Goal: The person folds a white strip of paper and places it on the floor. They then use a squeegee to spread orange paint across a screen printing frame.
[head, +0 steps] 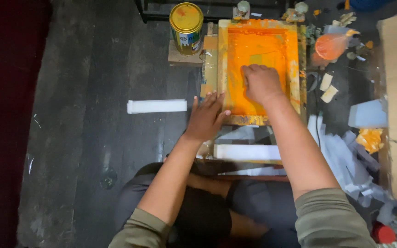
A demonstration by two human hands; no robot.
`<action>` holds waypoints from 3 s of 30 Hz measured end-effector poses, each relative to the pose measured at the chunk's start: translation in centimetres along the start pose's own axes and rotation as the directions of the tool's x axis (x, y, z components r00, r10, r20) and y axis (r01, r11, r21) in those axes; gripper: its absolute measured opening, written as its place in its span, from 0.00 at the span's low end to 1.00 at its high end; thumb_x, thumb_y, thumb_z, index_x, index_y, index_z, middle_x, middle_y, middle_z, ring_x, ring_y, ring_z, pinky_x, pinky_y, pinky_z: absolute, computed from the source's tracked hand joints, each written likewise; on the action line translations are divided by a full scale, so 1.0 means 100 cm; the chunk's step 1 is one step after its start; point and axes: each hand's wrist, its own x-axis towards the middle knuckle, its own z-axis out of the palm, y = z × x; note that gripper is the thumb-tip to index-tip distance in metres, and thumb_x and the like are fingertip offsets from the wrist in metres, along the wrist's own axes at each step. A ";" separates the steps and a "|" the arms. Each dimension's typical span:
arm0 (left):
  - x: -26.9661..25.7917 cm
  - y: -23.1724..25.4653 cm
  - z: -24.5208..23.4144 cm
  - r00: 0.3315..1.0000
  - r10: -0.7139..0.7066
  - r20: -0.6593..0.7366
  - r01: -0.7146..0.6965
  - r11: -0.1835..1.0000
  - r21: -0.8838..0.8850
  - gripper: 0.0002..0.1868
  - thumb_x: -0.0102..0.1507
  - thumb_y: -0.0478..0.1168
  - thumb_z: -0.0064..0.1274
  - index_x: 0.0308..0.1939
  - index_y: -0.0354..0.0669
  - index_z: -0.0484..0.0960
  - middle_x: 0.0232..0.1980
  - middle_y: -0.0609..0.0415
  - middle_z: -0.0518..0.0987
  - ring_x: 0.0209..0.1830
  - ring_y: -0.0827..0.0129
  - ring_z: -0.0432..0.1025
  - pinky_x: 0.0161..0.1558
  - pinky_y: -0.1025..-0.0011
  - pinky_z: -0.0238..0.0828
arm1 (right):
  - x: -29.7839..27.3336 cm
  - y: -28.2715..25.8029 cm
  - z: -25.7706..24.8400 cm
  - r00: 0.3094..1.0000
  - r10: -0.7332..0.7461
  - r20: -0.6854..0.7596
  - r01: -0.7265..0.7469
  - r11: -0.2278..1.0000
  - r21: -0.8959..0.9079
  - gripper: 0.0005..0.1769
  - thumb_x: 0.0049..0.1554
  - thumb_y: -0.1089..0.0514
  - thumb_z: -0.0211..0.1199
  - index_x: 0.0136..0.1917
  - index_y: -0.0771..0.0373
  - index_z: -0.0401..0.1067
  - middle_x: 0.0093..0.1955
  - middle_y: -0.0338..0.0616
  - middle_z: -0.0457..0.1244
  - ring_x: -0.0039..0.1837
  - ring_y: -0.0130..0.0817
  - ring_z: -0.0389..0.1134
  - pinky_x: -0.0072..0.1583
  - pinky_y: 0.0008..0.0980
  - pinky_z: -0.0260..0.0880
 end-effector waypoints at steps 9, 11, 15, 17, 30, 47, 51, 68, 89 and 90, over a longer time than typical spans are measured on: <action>-0.033 0.012 0.003 0.997 -0.069 0.039 0.068 0.997 0.022 0.36 0.73 0.65 0.34 0.77 0.47 0.64 0.77 0.43 0.66 0.78 0.54 0.60 0.79 0.39 0.25 | -0.077 -0.044 -0.038 0.944 0.048 0.326 -0.107 0.981 0.164 0.36 0.51 0.61 0.60 0.74 0.54 0.69 0.58 0.47 0.70 0.62 0.51 0.70 0.61 0.55 0.71; -0.040 0.013 0.002 0.997 -0.061 0.056 0.060 0.998 0.019 0.37 0.73 0.66 0.33 0.77 0.47 0.64 0.77 0.44 0.65 0.79 0.54 0.59 0.79 0.39 0.24 | -0.087 -0.046 -0.046 0.944 0.032 0.328 -0.086 0.985 0.151 0.32 0.52 0.61 0.60 0.71 0.55 0.72 0.56 0.48 0.70 0.62 0.53 0.71 0.61 0.54 0.71; -0.048 0.020 -0.004 0.993 -0.072 0.094 0.070 0.997 0.031 0.37 0.74 0.66 0.31 0.77 0.46 0.65 0.78 0.45 0.64 0.79 0.55 0.57 0.79 0.40 0.22 | -0.093 -0.044 -0.043 0.967 0.050 0.250 -0.096 0.980 0.175 0.22 0.51 0.60 0.62 0.60 0.56 0.80 0.52 0.49 0.72 0.59 0.55 0.72 0.60 0.53 0.73; -0.045 0.023 -0.005 0.993 -0.082 0.090 0.079 0.996 0.034 0.38 0.73 0.67 0.31 0.77 0.46 0.65 0.78 0.45 0.64 0.80 0.55 0.57 0.79 0.41 0.22 | -0.082 -0.034 -0.030 0.977 0.046 0.209 -0.078 0.986 0.150 0.18 0.50 0.59 0.63 0.55 0.56 0.81 0.49 0.48 0.73 0.57 0.55 0.73 0.58 0.53 0.73; 0.002 -0.007 0.010 0.999 -0.023 0.026 0.023 1.000 -0.005 0.35 0.75 0.61 0.33 0.81 0.49 0.55 0.78 0.35 0.61 0.80 0.42 0.52 0.77 0.32 0.32 | -0.002 0.004 -0.029 0.990 -0.029 -0.139 0.028 1.000 -0.007 0.08 0.49 0.61 0.57 0.42 0.55 0.75 0.37 0.44 0.68 0.45 0.49 0.74 0.45 0.46 0.74; -0.029 0.010 0.005 0.998 -0.052 0.038 0.051 0.999 0.007 0.34 0.73 0.63 0.37 0.77 0.50 0.64 0.76 0.41 0.67 0.79 0.53 0.59 0.79 0.39 0.25 | -0.076 -0.040 -0.041 0.972 0.005 0.236 -0.019 0.998 0.059 0.36 0.46 0.60 0.67 0.70 0.62 0.70 0.58 0.52 0.68 0.62 0.54 0.70 0.59 0.55 0.72; -0.041 0.014 0.003 0.994 -0.052 0.092 0.049 0.998 0.035 0.35 0.74 0.65 0.33 0.74 0.47 0.69 0.75 0.41 0.68 0.78 0.54 0.60 0.79 0.38 0.25 | -0.099 -0.049 -0.062 0.933 0.001 0.359 -0.047 0.992 0.120 0.34 0.51 0.65 0.58 0.73 0.62 0.68 0.58 0.53 0.68 0.62 0.55 0.70 0.59 0.54 0.73; -0.010 0.006 0.001 0.999 -0.003 -0.038 0.002 1.000 -0.029 0.32 0.73 0.59 0.39 0.75 0.45 0.67 0.72 0.34 0.69 0.77 0.44 0.59 0.76 0.32 0.34 | -0.013 -0.005 -0.050 0.995 0.042 0.087 -0.046 0.998 0.047 0.23 0.49 0.63 0.58 0.57 0.54 0.78 0.46 0.46 0.72 0.53 0.54 0.74 0.54 0.55 0.74; -0.041 0.016 -0.001 0.996 -0.064 0.058 0.067 0.997 -0.050 0.36 0.75 0.63 0.33 0.78 0.42 0.62 0.79 0.42 0.62 0.80 0.52 0.55 0.79 0.38 0.22 | -0.098 -0.053 -0.043 0.963 0.059 0.263 -0.108 0.978 0.177 0.29 0.53 0.63 0.60 0.69 0.59 0.73 0.52 0.44 0.70 0.57 0.48 0.72 0.59 0.51 0.72; -0.042 0.015 0.002 0.997 -0.062 0.053 0.064 0.997 -0.039 0.36 0.74 0.63 0.35 0.77 0.42 0.63 0.79 0.42 0.62 0.80 0.53 0.55 0.79 0.39 0.22 | -0.102 -0.053 -0.043 0.959 0.061 0.277 -0.112 0.979 0.173 0.28 0.54 0.63 0.58 0.69 0.60 0.73 0.52 0.44 0.70 0.56 0.49 0.72 0.58 0.51 0.73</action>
